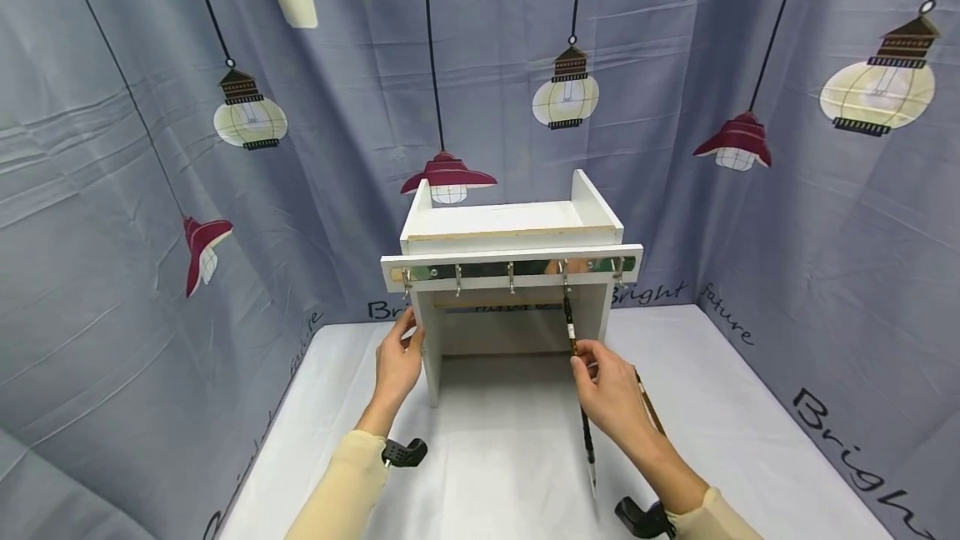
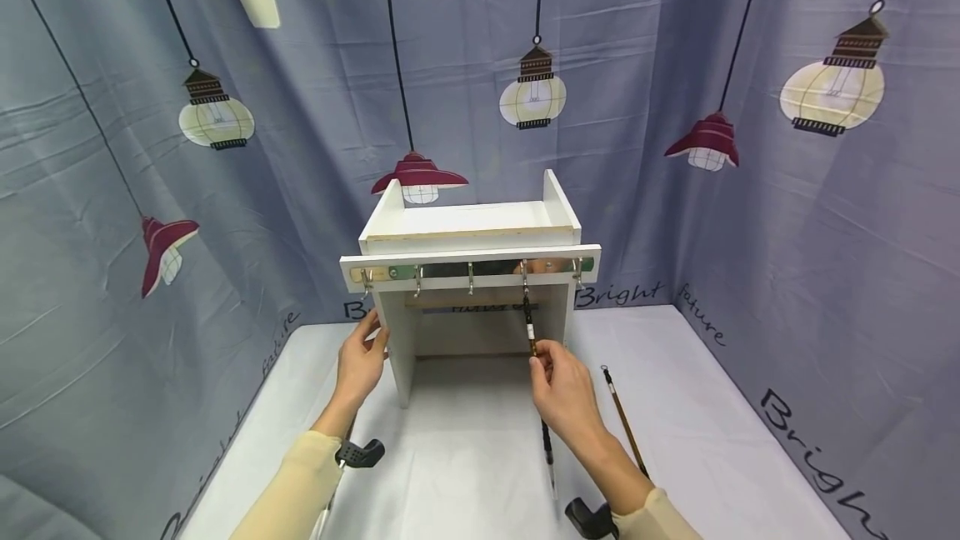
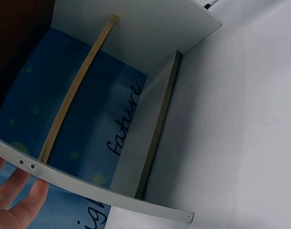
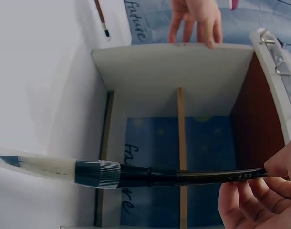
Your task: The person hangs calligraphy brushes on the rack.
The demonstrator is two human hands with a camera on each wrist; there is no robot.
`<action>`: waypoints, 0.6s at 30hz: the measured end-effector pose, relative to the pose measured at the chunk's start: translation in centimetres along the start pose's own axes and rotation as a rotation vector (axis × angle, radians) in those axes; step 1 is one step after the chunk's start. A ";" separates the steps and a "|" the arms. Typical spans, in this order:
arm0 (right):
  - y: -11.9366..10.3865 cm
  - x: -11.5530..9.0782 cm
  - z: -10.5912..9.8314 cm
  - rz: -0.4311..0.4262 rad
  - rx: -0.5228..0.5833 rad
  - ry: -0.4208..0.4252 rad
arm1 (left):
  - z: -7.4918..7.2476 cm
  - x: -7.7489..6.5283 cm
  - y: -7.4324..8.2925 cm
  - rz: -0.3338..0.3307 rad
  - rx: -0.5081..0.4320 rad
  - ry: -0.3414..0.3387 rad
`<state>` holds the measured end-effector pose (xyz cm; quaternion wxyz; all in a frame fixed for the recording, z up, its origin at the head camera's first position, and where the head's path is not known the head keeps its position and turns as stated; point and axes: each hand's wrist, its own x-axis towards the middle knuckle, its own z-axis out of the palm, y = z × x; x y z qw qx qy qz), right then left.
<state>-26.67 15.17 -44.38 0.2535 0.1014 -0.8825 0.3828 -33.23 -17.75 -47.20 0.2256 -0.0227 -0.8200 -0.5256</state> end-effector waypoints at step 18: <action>1.1 2.1 2.1 0.064 0.006 -0.084 | 0.0 0.1 0.5 -0.006 0.020 -0.002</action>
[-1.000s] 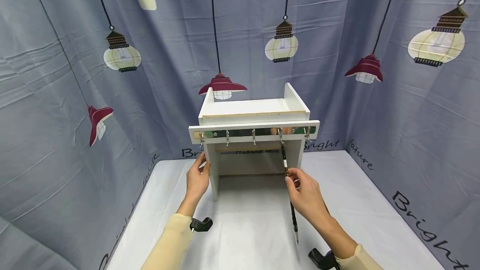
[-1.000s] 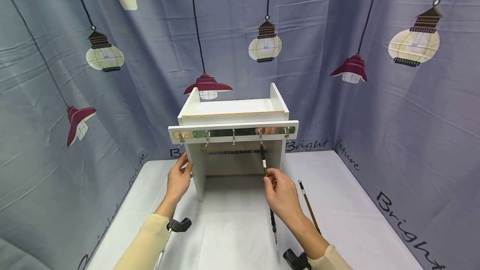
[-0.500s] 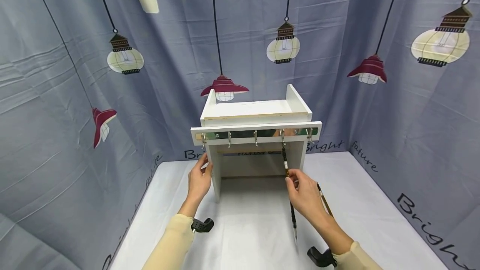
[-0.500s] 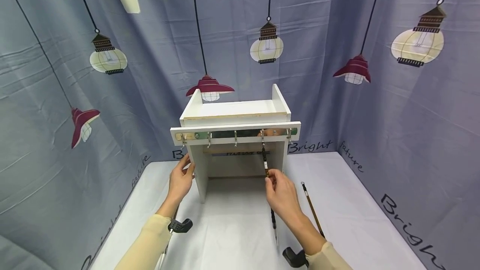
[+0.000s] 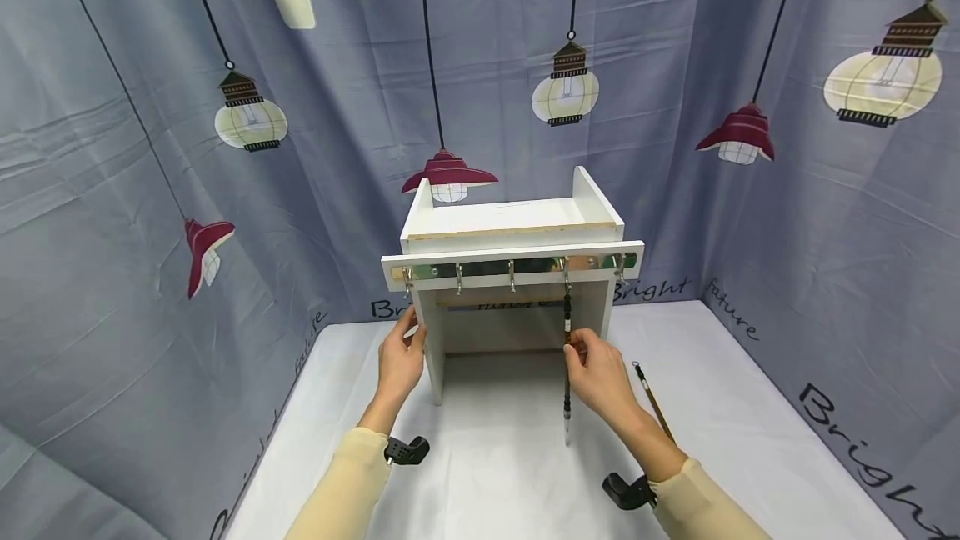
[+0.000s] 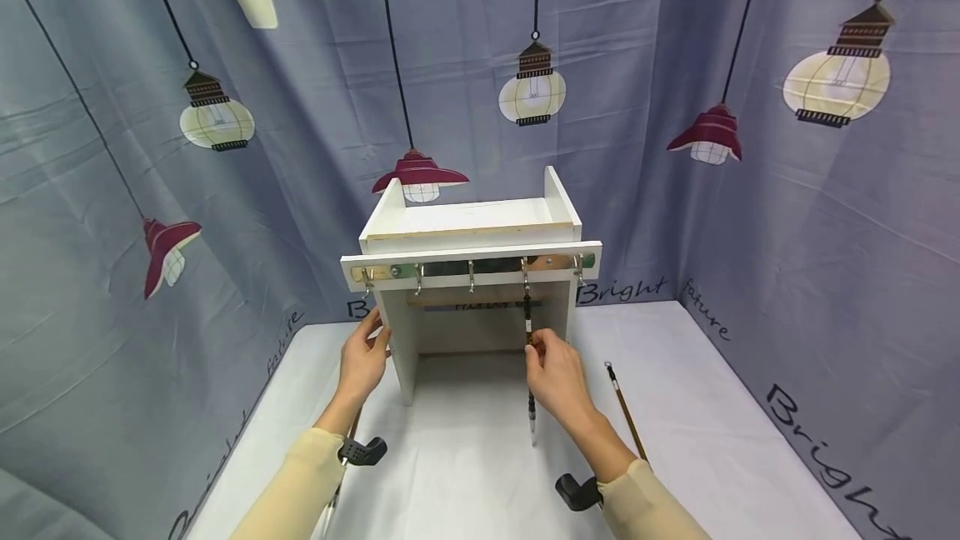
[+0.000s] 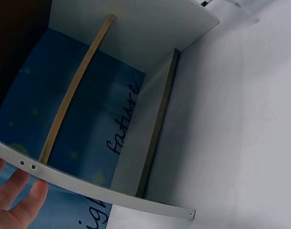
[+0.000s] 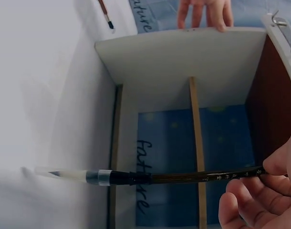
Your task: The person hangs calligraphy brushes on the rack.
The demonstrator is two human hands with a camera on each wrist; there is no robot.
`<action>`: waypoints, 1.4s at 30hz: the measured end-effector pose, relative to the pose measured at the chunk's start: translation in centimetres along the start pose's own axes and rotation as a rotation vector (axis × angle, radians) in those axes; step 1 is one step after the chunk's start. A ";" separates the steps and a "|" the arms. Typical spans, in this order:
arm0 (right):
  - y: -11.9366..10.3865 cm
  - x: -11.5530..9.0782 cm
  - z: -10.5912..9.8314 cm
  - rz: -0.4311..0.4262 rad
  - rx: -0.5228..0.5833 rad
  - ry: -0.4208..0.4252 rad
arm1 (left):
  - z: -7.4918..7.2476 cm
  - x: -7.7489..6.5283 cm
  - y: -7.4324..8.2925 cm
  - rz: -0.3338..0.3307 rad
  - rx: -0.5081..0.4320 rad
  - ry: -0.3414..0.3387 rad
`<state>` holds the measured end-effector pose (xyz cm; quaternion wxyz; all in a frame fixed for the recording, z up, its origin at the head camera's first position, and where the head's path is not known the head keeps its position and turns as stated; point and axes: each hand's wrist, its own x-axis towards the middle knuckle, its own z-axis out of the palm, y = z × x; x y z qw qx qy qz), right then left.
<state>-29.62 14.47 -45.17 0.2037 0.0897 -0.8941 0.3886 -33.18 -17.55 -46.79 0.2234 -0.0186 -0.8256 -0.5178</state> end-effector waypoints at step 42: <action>12.0 -0.2 -5.1 0.143 -0.203 -0.004 | 0.3 0.3 -0.2 -0.017 -0.015 -0.008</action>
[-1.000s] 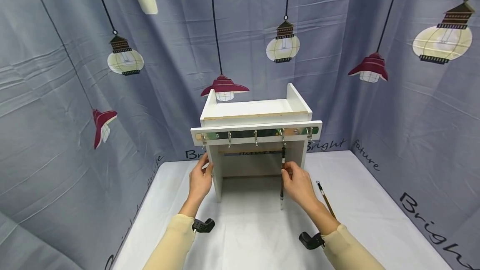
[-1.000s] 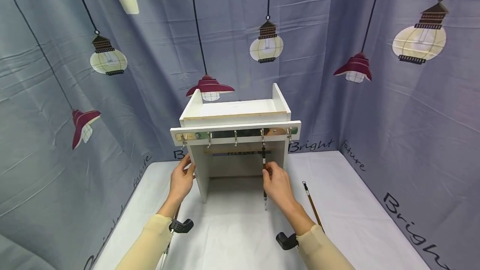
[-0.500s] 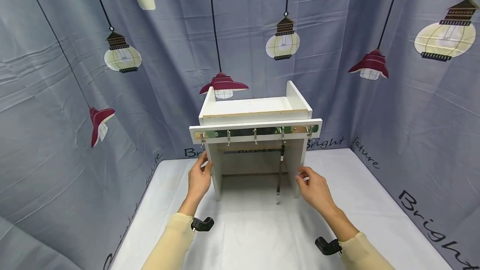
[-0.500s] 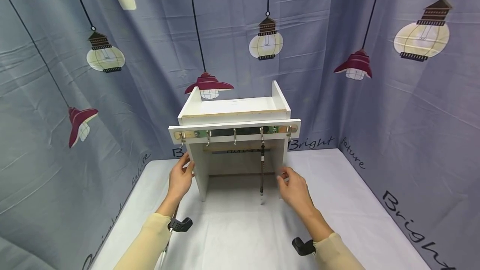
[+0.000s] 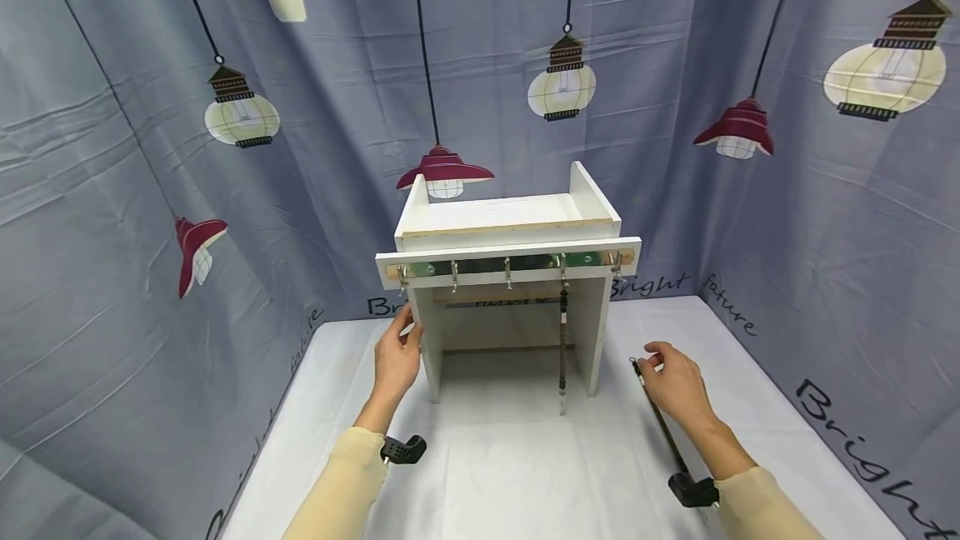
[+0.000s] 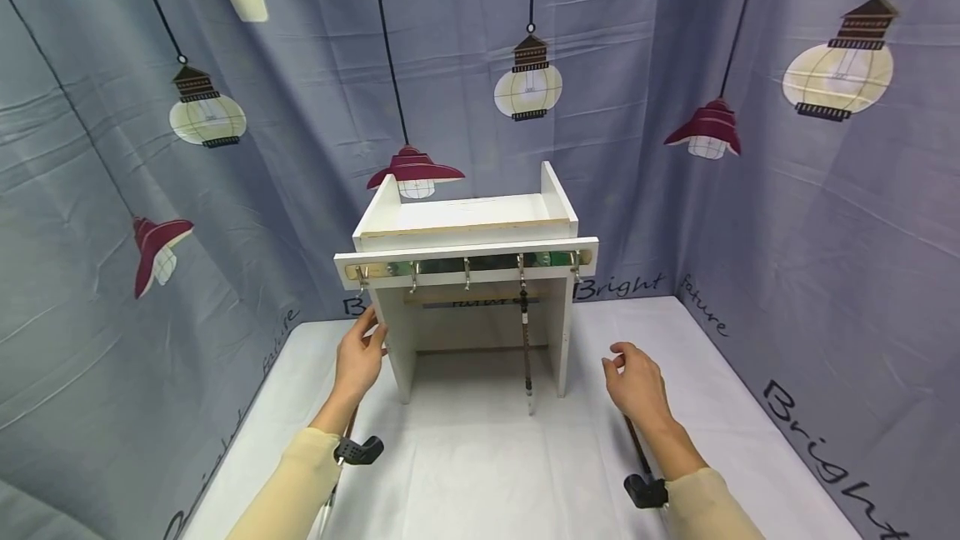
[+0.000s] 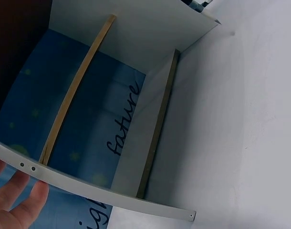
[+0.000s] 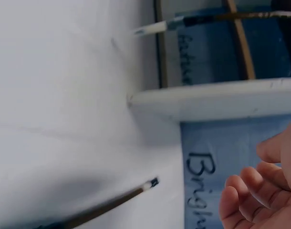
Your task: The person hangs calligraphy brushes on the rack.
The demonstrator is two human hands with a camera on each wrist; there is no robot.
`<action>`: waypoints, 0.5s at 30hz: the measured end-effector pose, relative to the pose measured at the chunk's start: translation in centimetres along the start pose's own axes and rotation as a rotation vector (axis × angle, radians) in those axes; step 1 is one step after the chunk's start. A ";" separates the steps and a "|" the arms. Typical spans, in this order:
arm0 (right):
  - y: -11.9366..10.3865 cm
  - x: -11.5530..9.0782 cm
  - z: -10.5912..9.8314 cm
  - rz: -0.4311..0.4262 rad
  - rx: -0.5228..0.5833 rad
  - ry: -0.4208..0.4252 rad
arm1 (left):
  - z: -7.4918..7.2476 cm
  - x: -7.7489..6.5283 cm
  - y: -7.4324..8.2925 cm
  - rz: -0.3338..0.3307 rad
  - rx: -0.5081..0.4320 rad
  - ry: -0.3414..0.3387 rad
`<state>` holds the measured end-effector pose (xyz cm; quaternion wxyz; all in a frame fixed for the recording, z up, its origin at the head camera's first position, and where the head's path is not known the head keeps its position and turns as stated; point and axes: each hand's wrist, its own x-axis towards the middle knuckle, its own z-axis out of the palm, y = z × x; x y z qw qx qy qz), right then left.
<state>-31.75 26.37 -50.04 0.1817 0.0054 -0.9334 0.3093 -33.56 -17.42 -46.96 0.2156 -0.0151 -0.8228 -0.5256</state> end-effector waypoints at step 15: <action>4.2 -0.7 0.5 0.118 -0.048 -0.091 | 0.0 0.3 -0.1 0.004 0.002 -0.004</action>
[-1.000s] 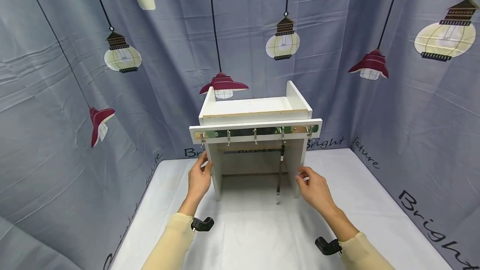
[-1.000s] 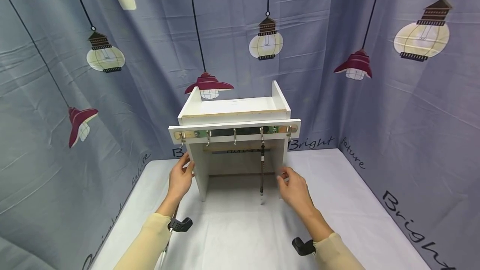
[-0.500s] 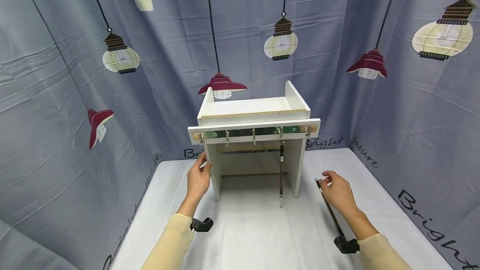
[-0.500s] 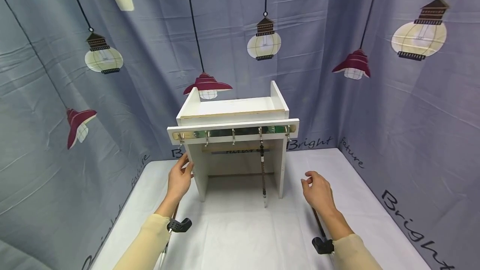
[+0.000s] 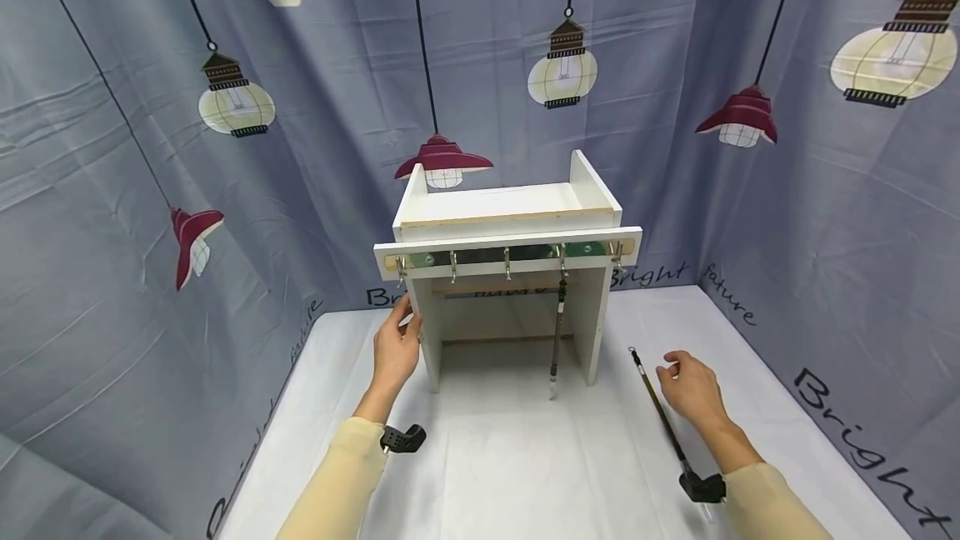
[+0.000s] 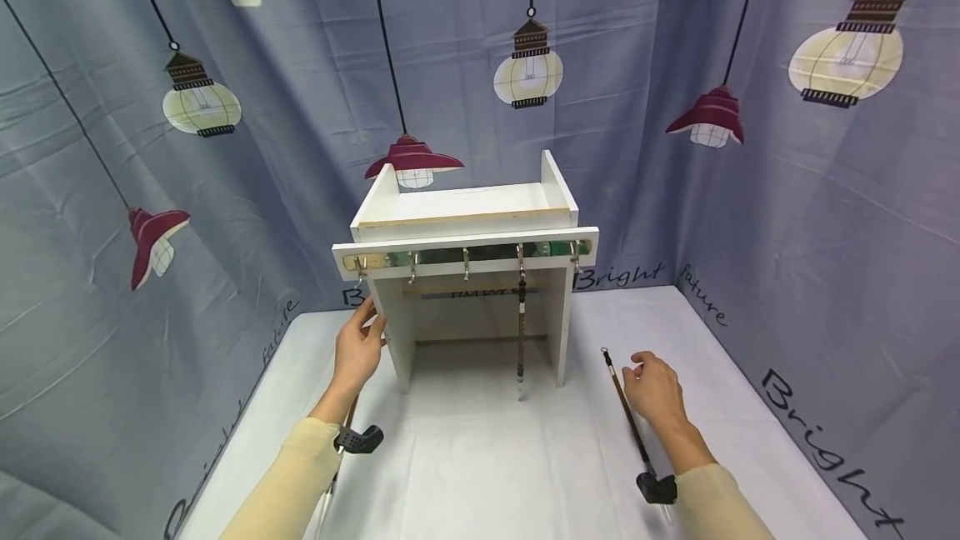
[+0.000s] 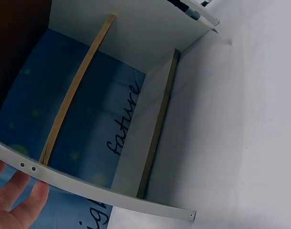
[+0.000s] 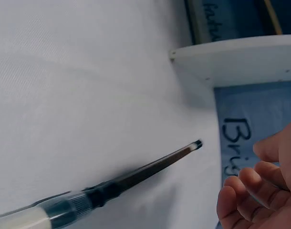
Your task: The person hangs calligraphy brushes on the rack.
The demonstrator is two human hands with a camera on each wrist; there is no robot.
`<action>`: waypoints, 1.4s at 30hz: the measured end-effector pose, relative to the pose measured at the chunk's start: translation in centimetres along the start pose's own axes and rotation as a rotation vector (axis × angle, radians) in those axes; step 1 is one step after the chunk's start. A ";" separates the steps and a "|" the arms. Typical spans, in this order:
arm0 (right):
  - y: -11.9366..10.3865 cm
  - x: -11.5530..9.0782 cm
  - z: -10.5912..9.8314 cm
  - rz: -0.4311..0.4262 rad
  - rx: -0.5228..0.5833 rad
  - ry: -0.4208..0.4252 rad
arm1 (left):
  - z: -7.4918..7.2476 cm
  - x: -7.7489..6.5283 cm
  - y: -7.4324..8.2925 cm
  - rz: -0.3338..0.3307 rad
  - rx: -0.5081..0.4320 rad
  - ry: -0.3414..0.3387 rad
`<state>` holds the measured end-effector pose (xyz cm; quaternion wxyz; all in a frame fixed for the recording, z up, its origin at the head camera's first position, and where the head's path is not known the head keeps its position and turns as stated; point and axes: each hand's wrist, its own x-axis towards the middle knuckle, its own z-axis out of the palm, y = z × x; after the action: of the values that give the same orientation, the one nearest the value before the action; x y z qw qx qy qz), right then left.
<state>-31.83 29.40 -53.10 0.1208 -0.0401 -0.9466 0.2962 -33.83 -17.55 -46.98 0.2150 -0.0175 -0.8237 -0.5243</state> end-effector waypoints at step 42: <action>2.0 1.3 6.5 0.204 -0.136 -0.122 | 0.0 -0.2 0.0 -0.022 0.009 0.005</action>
<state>-34.72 27.71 -59.11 0.0291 -0.1261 -0.9611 0.2438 -33.69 -17.50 -47.10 0.2115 -0.0060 -0.8255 -0.5232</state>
